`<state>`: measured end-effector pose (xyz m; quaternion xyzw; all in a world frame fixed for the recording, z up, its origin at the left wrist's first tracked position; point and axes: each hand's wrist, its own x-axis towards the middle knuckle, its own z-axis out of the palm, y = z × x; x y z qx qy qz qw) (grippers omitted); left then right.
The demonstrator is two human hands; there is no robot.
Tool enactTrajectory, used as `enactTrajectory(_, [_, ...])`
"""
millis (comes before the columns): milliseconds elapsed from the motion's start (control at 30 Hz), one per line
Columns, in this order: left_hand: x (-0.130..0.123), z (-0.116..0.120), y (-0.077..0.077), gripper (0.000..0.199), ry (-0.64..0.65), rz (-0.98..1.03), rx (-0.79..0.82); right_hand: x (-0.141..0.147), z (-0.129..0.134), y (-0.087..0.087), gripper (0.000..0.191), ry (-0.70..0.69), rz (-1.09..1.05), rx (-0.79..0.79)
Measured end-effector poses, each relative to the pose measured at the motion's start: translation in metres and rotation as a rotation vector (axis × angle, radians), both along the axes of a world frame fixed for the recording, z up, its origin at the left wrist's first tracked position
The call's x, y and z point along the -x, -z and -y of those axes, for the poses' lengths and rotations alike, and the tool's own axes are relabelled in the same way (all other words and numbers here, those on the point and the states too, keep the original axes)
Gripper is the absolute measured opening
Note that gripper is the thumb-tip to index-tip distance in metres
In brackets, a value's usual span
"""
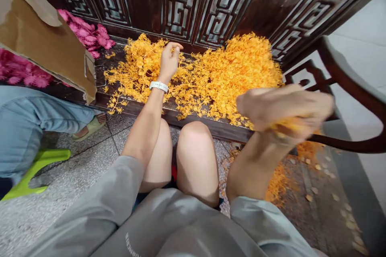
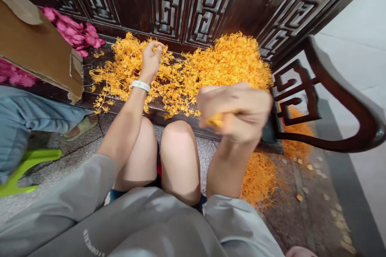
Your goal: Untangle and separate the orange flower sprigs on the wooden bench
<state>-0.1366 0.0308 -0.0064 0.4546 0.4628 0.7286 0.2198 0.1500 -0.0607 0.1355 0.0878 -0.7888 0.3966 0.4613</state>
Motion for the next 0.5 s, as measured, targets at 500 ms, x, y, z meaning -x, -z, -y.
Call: enactTrajectory(500, [-0.02, 0.046, -0.055, 0.093, 0.294, 0.471, 0.11, 0.07, -0.077, 0.098, 0.055, 0.811, 0.543, 0.125])
